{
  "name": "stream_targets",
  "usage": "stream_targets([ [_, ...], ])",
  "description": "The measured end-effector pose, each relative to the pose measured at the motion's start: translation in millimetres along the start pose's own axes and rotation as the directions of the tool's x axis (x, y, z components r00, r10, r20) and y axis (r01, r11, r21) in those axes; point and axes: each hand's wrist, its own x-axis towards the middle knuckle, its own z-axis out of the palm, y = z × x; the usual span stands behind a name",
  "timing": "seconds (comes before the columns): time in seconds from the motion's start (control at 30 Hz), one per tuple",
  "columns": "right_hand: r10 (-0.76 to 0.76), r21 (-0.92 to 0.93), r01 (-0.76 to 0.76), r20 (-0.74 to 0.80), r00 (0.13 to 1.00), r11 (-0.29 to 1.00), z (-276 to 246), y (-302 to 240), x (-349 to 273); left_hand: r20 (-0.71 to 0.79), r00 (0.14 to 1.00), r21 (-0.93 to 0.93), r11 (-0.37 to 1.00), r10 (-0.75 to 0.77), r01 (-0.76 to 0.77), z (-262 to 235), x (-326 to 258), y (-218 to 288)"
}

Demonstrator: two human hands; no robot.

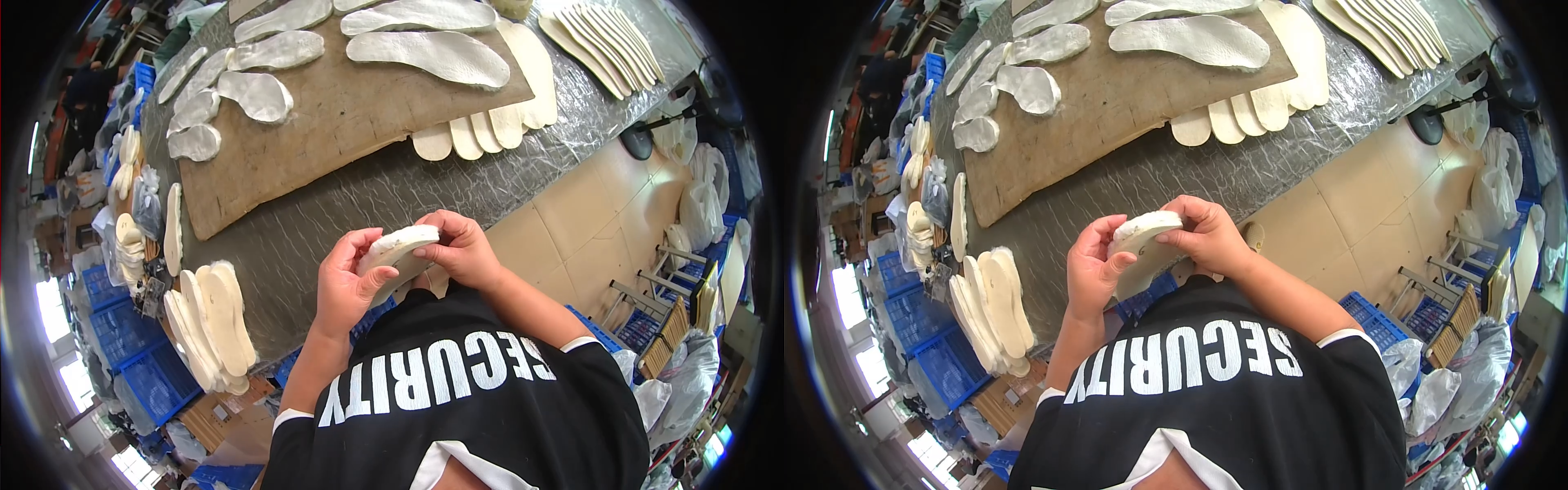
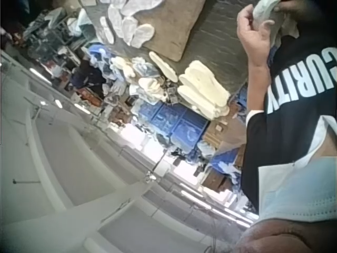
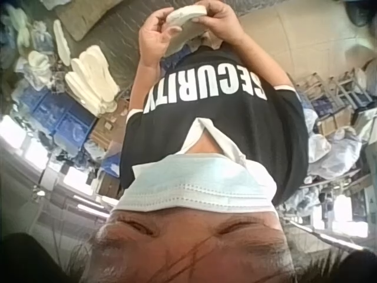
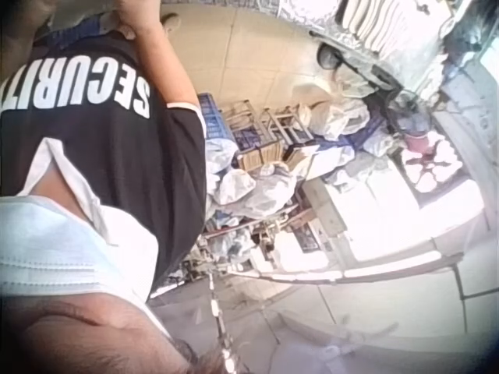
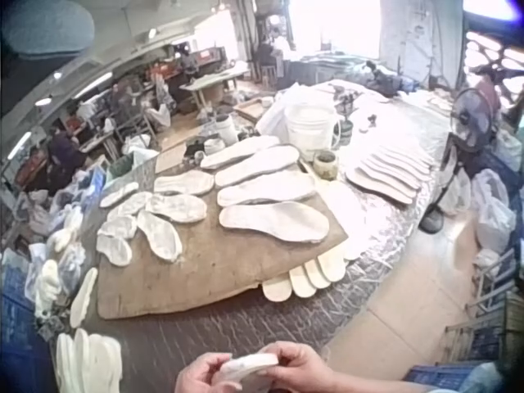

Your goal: Processing and handling shoe insoles or components at a factory workstation, including trimming with scissors.

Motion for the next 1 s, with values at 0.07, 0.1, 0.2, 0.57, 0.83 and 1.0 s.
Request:
stream_targets([
  [0.07, 0.014, 0.007, -0.014, 0.033, 0.999, 1.000, -0.6, -1.1, 0.8, -0.017, 0.998, -0.012, 0.998, 0.060, -0.061, 1.3, 3.7, 6.7],
  [0.1, 0.022, 0.010, -0.022, 0.039, 0.999, 1.000, 1.3, -3.2, 0.9, 0.035, 0.990, 0.103, 0.985, 0.136, -0.139, -0.3, 5.8, 10.0],
  [0.2, 0.017, -0.007, -0.017, 0.024, 1.000, 1.000, 2.2, -5.2, 4.1, 0.050, 0.982, 0.160, 0.969, 0.185, -0.190, 0.5, 6.3, 9.5],
  [0.57, 0.063, 0.033, -0.072, 0.225, 0.972, 0.997, -15.2, -33.6, 38.8, 0.204, 0.979, -0.150, 0.987, -0.019, 0.051, -3.3, 16.2, 39.3],
  [0.83, 0.180, 0.089, -0.212, 0.280, 0.943, 0.973, -17.6, -24.3, 29.3, 0.271, 0.955, 0.243, 0.969, -0.117, 0.050, -9.5, 15.3, 52.7],
  [1.0, 0.107, 0.199, -0.195, 0.383, 0.918, 0.960, -30.0, -11.5, 31.4, 0.412, 0.840, -0.376, 0.774, -0.354, 0.510, -7.0, 11.2, 18.4],
])
